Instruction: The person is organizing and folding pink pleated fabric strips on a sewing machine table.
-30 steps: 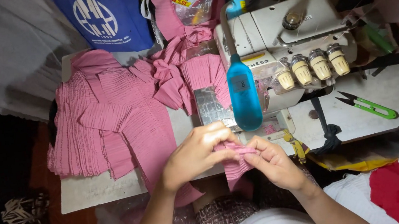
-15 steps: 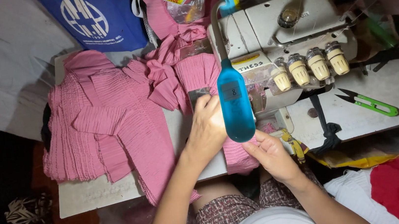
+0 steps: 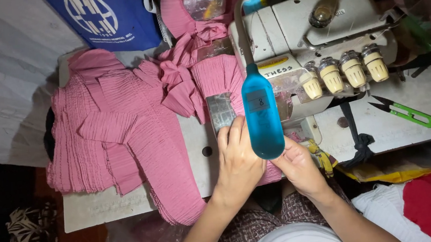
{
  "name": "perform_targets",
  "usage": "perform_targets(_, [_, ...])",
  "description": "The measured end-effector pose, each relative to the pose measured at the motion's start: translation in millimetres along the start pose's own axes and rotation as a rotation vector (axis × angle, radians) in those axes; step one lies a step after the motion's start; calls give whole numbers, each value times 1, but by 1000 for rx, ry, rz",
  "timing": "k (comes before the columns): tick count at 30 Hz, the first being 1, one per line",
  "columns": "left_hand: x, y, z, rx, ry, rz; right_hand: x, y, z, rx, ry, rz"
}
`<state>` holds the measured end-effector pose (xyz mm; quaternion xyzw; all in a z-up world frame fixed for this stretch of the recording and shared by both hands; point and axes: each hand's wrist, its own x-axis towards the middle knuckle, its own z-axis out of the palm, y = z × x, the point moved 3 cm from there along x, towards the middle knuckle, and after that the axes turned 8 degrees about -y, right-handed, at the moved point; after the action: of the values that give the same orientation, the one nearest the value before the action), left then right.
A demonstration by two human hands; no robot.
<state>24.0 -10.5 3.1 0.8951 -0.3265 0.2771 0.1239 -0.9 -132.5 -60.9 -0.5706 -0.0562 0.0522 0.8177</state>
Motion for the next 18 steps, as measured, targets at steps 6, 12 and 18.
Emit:
perform_targets(6, [9, -11, -10, -58, 2, -13, -4, 18, -8, -44, 54, 27])
perform_targets(12, [7, -94, -54, -106, 122, -240, -12, 7, 3, -149, 72, 167])
perform_targets(18, [-30, -256, -54, -57, -288, -937, -12, -9, 15, -291, 67, 73])
